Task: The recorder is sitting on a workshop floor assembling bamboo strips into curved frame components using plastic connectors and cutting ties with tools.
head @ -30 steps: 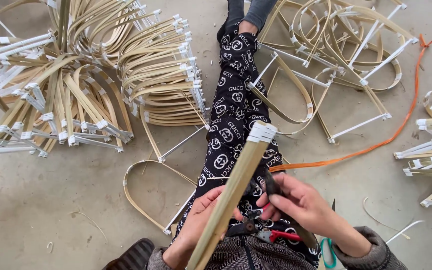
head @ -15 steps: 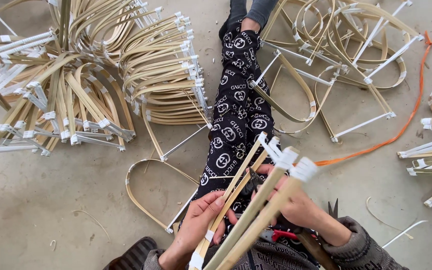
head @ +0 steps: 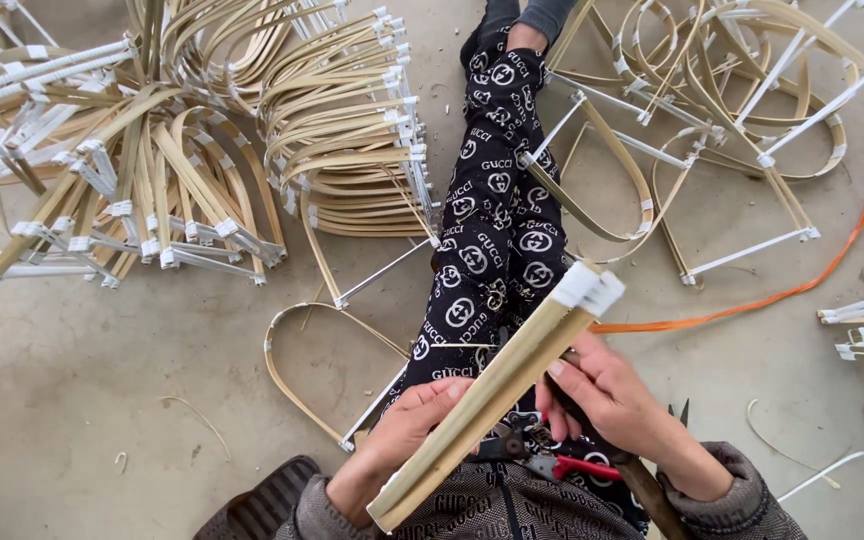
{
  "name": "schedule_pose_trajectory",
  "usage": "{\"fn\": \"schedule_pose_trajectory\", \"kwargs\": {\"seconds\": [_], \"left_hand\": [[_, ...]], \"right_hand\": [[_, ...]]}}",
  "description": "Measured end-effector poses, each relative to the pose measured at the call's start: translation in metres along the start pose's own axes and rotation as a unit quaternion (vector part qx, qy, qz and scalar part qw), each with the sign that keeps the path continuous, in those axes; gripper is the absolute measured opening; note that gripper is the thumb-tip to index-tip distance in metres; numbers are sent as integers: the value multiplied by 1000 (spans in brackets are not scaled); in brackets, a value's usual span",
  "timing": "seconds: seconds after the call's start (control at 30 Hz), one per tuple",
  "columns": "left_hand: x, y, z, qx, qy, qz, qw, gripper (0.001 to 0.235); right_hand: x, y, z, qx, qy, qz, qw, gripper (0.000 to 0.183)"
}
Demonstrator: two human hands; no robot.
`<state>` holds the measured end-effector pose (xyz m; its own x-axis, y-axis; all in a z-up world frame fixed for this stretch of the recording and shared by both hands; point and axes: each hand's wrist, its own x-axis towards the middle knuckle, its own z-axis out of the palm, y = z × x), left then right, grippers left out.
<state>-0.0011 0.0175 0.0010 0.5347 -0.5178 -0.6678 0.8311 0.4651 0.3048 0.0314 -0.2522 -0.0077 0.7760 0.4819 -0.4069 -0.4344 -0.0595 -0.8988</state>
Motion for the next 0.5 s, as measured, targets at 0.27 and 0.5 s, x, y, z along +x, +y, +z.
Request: {"fn": "schedule_pose_trajectory", "kwargs": {"seconds": [0.27, 0.5], "left_hand": [[-5, -22, -37, 33, -58, 30, 997, 36], [4, -22, -21, 30, -49, 43, 997, 38]], "right_hand": [[1, 6, 11, -37, 94, -32, 994, 50], [-14, 50, 61, 88, -47, 72, 992, 58]]}}
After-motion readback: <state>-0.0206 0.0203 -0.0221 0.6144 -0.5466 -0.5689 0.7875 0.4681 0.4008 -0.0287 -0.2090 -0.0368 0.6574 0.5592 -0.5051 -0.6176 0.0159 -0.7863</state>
